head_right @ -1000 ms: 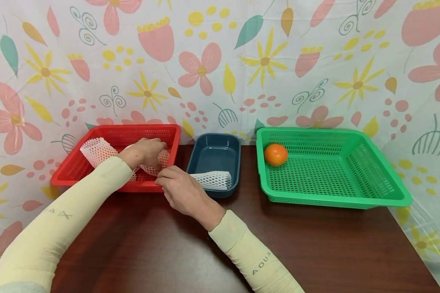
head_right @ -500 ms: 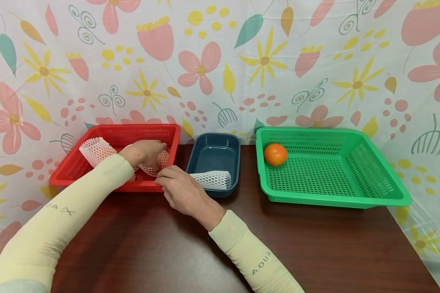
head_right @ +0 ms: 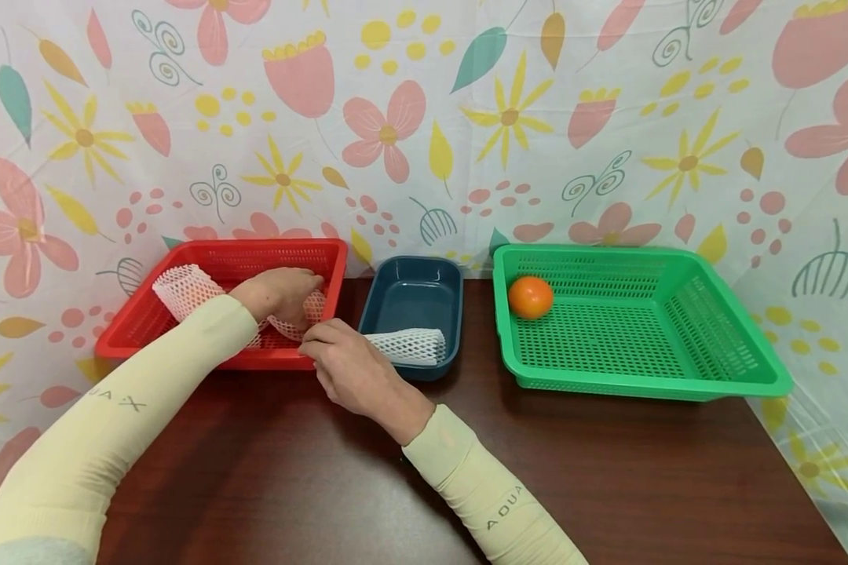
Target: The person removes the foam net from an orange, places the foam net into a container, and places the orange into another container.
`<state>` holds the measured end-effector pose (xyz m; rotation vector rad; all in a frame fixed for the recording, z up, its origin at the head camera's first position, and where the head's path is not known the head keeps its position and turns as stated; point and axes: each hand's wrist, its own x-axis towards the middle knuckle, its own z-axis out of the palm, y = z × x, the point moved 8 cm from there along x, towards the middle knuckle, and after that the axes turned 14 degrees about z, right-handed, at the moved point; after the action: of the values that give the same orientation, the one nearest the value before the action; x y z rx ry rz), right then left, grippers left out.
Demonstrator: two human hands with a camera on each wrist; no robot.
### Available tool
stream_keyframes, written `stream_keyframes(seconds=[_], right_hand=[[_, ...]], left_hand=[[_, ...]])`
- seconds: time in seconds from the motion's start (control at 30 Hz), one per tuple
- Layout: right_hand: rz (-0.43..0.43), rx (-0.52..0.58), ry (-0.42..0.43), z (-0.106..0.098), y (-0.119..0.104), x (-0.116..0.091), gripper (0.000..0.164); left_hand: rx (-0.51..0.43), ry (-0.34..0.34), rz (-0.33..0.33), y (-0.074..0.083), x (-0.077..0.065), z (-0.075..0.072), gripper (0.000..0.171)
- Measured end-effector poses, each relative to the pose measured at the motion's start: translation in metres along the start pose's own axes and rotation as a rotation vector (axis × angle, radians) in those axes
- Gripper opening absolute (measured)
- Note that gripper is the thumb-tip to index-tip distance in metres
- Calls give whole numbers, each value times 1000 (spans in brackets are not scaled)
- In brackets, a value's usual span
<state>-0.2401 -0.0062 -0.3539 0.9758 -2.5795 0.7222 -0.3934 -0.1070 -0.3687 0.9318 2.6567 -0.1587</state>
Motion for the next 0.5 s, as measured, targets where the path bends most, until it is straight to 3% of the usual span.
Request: stream_keyframes(seconds=[0.17,0.5], right_hand=[[-1,2,-3,0,0,0,31],[10,11,-7,0,1,1,32]], left_hand=[[1,-6,16,-1,0,-3,81],[-55,38,36,2,-15,-18,79]])
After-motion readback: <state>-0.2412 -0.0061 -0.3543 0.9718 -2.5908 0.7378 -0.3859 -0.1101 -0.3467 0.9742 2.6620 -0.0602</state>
